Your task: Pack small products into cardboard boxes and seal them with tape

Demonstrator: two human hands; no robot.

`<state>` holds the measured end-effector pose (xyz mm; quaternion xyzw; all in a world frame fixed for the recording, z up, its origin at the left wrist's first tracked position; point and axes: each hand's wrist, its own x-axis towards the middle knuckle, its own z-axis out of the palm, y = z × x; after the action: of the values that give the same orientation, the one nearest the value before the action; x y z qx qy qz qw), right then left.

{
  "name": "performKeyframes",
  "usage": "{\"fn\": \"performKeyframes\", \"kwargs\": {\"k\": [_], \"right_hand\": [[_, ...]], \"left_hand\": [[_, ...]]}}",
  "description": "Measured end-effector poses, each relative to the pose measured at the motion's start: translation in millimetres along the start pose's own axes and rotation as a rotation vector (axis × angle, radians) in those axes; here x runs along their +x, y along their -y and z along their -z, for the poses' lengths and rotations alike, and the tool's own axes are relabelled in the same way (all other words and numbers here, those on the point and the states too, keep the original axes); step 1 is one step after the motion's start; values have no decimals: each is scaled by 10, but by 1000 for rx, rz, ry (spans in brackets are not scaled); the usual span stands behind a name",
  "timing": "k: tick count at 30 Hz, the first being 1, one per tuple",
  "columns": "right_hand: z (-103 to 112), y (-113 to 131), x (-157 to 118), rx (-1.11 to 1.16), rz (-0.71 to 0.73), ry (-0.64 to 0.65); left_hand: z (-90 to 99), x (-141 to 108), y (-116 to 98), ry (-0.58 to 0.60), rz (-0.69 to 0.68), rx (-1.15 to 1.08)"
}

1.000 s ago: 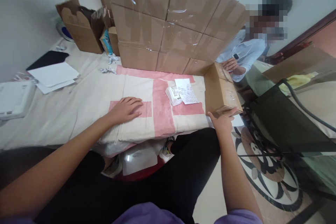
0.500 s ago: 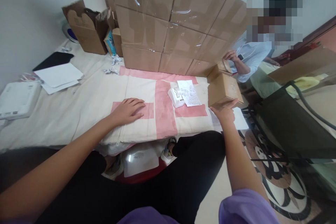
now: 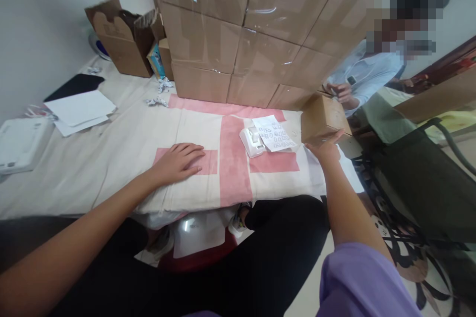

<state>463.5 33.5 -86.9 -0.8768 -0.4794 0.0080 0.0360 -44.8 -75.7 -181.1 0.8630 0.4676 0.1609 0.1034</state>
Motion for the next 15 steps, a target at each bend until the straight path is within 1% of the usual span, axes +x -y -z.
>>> {"fn": "performKeyframes", "kwargs": {"k": [5, 9, 15], "right_hand": [[20, 57, 108, -24, -47, 31], [3, 52, 187, -40, -32, 12], [-47, 46, 403, -23, -38, -19]], "left_hand": [[-3, -5, 8, -12, -12, 14], [9, -12, 7, -7, -13, 9], [13, -17, 5, -6, -7, 12]]}}
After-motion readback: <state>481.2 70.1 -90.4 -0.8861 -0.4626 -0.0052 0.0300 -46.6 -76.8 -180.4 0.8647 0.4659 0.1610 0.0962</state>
